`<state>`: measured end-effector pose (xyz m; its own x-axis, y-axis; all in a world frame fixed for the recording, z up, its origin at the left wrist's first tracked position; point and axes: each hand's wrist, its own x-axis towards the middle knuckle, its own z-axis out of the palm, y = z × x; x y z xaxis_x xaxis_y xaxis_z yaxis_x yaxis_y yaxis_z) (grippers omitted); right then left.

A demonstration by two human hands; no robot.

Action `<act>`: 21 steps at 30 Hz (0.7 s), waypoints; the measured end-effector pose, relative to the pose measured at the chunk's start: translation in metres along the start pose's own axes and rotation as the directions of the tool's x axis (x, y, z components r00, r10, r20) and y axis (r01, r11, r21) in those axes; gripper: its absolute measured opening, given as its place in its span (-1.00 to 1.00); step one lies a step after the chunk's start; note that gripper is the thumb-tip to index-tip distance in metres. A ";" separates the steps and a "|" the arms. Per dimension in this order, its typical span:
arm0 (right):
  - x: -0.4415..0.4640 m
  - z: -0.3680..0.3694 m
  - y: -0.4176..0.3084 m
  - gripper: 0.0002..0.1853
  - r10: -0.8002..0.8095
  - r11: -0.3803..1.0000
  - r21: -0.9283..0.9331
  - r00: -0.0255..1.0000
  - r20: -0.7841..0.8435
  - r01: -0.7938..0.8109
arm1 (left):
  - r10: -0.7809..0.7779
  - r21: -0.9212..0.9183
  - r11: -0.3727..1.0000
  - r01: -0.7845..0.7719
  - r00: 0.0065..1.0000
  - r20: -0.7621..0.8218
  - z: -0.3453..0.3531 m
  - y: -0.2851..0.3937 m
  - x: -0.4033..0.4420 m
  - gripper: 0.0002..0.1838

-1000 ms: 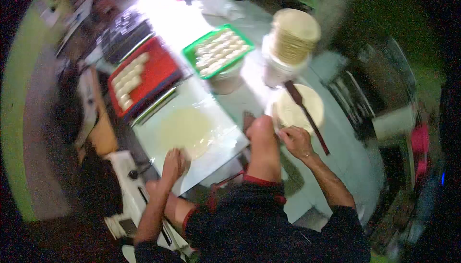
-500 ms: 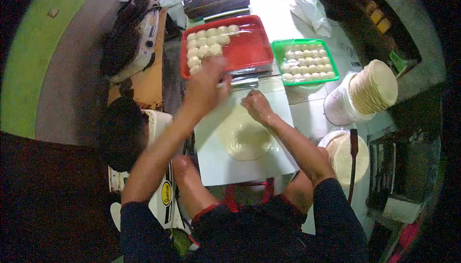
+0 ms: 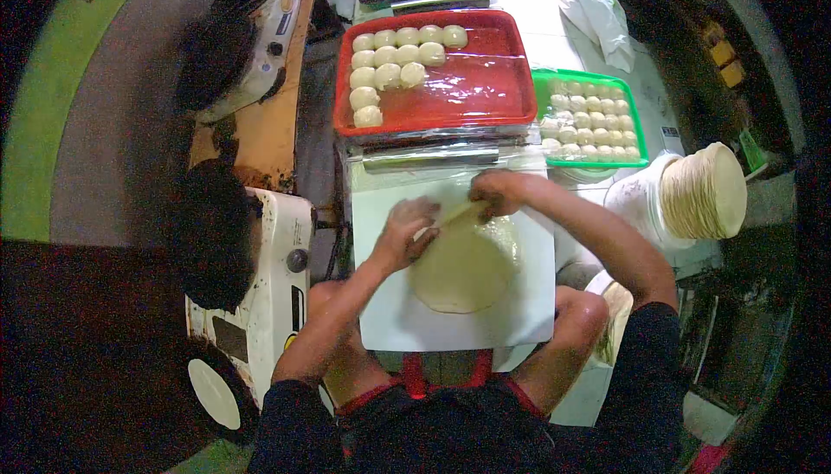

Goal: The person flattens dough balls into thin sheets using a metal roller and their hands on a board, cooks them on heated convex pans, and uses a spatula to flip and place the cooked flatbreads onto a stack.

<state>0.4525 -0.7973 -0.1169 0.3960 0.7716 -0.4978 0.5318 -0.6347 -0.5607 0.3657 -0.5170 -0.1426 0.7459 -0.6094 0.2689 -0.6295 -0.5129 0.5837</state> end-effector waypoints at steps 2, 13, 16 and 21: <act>0.003 -0.020 -0.005 -0.33 -0.070 0.996 -0.037 0.950 0.305 0.085 | -0.059 -0.138 0.989 0.053 0.997 -0.041 0.012 0.011 -0.007 -0.80; -0.075 0.056 -0.111 -0.09 -0.045 0.109 0.993 0.998 0.048 -0.043 | -0.402 -0.649 0.091 0.755 0.624 0.670 0.003 0.036 -0.056 -0.61; -0.072 0.034 -0.152 -0.14 -0.031 0.292 0.945 0.986 0.162 -0.146 | -0.280 -0.393 -0.375 0.840 0.301 0.911 -0.029 0.063 -0.082 -0.57; -0.004 -0.031 -0.238 -0.18 -0.143 0.576 0.817 0.982 0.126 -0.021 | -0.339 -0.473 -0.404 0.783 0.352 0.873 -0.131 0.069 -0.145 -0.61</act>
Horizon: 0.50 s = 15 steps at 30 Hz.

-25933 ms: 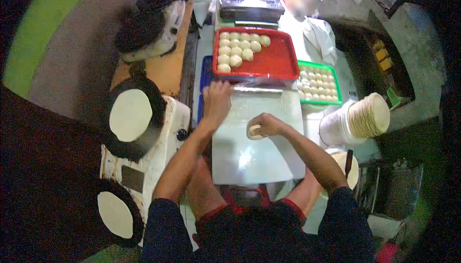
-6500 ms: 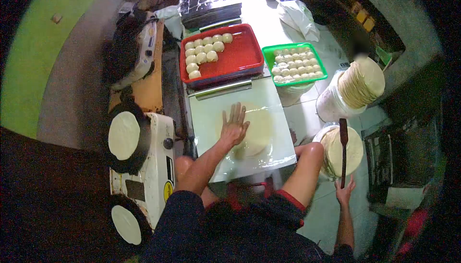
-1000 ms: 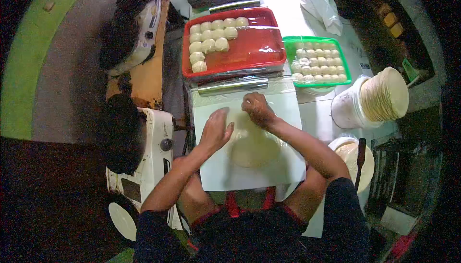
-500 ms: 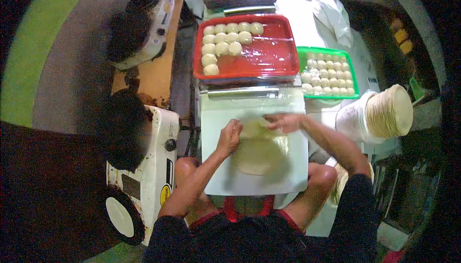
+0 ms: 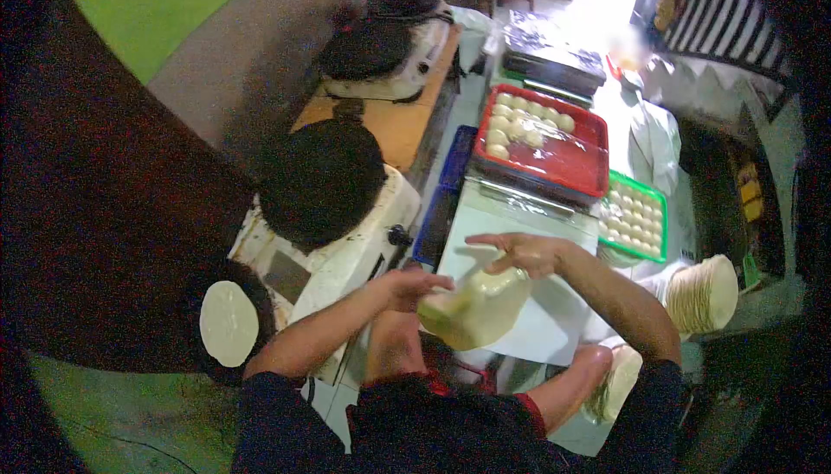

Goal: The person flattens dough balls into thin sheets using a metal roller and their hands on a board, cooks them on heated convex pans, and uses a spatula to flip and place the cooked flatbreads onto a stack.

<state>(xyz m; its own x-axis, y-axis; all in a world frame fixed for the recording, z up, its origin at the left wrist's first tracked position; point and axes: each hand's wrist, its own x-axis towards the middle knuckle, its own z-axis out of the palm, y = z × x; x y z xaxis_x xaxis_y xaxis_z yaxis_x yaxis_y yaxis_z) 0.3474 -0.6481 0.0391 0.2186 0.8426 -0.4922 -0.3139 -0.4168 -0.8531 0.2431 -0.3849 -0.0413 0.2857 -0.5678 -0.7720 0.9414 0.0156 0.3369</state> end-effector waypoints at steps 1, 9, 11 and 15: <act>0.017 0.007 -0.038 -0.17 -0.011 0.985 -0.173 1.000 -0.008 0.010 | 0.166 0.061 0.985 -0.163 0.985 -0.048 -0.017 0.009 -0.032 -0.56; 0.211 -0.019 -0.243 -0.23 -0.512 0.580 -0.694 0.854 0.098 0.427 | 0.866 0.746 0.482 -0.460 0.380 -0.325 -0.141 0.138 -0.281 -0.58; 0.241 -0.014 -0.265 -0.32 -0.517 0.501 -0.735 0.839 0.169 0.457 | 0.926 0.870 0.360 -0.338 0.245 -0.288 -0.156 0.141 -0.292 -0.60; 0.306 -0.023 -0.229 -0.38 -0.267 0.360 -0.917 0.961 0.077 0.173 | 0.895 0.959 0.279 0.052 0.349 -0.279 -0.220 0.117 -0.246 -0.60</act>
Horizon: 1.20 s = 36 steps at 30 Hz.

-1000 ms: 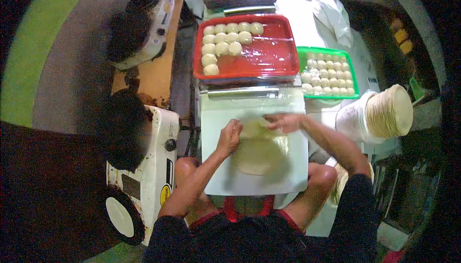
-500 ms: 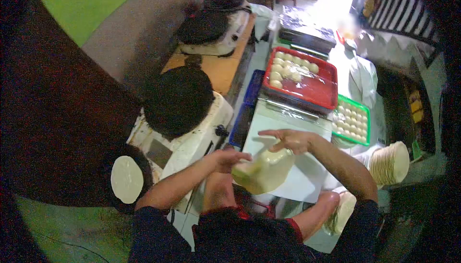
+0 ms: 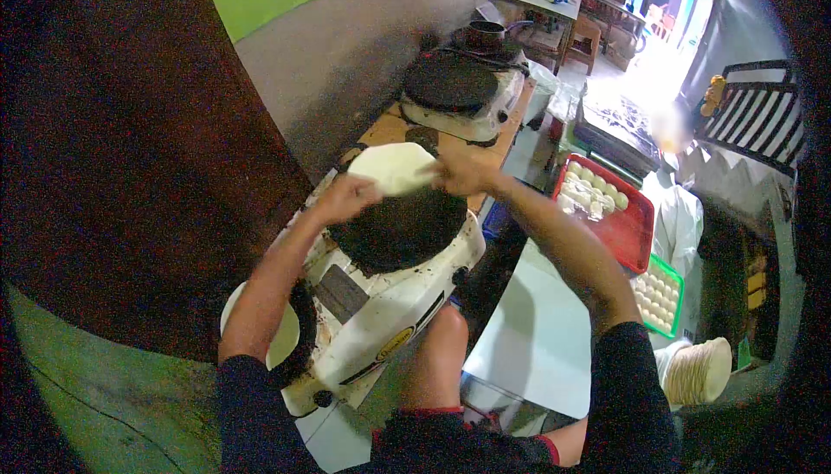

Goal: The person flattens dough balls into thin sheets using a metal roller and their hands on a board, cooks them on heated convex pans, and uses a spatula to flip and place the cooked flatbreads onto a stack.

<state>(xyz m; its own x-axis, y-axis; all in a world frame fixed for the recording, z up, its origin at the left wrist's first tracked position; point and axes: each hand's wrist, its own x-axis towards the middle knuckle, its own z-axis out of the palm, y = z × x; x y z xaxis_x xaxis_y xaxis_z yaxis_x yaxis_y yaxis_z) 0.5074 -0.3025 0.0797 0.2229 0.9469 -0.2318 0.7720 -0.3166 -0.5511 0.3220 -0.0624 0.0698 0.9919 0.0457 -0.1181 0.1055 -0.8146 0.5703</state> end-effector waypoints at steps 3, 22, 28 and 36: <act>-0.012 0.069 0.023 -0.36 -0.095 0.890 -0.428 0.982 0.163 0.157 | 0.243 0.302 0.909 -0.286 0.955 0.173 0.072 -0.051 -0.032 -0.58; -0.019 0.141 -0.013 -0.38 -0.029 0.905 -0.423 0.986 -0.163 -0.043 | -0.087 0.444 0.887 0.126 0.990 -0.108 0.117 -0.041 0.036 -0.30; 0.001 0.156 -0.069 -0.39 -0.059 0.967 -0.253 0.957 -0.284 -0.016 | 0.012 0.507 0.862 0.033 0.996 -0.085 0.088 -0.032 0.067 -0.44; -0.227 0.120 -0.042 -0.51 0.225 0.934 0.353 0.864 -0.451 -0.059 | 0.085 -0.196 0.942 -0.273 0.758 -0.647 0.104 0.113 0.065 -0.66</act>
<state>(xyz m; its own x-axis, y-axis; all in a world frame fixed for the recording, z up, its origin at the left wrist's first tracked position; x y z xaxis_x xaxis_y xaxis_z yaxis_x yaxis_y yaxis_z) 0.3532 -0.5108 0.0591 0.6349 0.7717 0.0372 0.4976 -0.3715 -0.7838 0.3911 -0.2117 0.0423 0.8064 0.3390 0.4846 -0.1581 -0.6661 0.7289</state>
